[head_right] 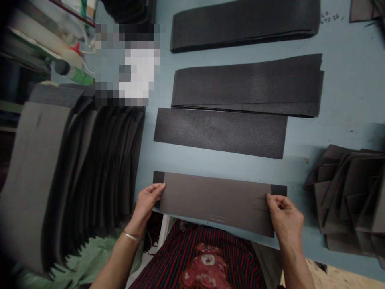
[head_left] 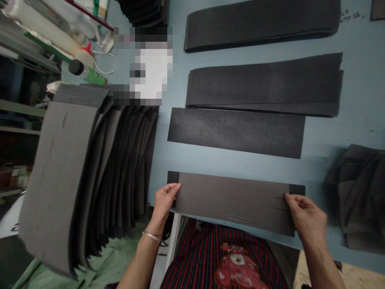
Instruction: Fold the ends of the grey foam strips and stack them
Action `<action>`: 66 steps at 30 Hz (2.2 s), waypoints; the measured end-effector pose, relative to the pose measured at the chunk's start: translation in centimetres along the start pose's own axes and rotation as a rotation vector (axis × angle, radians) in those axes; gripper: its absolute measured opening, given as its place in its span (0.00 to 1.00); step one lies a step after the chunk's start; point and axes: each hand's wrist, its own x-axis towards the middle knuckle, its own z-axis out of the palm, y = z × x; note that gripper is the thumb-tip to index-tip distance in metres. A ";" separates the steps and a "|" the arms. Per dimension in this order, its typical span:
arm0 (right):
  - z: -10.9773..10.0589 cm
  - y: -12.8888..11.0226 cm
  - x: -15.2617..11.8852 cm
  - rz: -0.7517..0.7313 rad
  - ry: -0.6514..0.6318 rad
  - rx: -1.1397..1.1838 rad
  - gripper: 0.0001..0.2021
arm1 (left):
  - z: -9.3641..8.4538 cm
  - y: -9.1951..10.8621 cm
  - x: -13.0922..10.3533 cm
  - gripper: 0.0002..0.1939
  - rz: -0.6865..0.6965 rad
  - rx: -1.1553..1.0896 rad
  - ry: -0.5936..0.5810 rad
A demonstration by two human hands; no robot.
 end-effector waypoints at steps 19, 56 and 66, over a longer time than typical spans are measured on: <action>0.7 1.6 0.3 -0.093 -0.025 0.206 0.21 | 1.0 0.3 -0.2 0.22 0.158 0.654 0.253; 1.1 2.0 -1.2 -0.125 0.012 0.489 0.14 | 13.4 -0.1 -8.7 0.28 1.083 1.216 -0.081; 1.3 1.9 -0.8 -0.126 0.018 0.409 0.14 | 14.8 1.0 -9.2 0.28 1.027 1.207 -0.020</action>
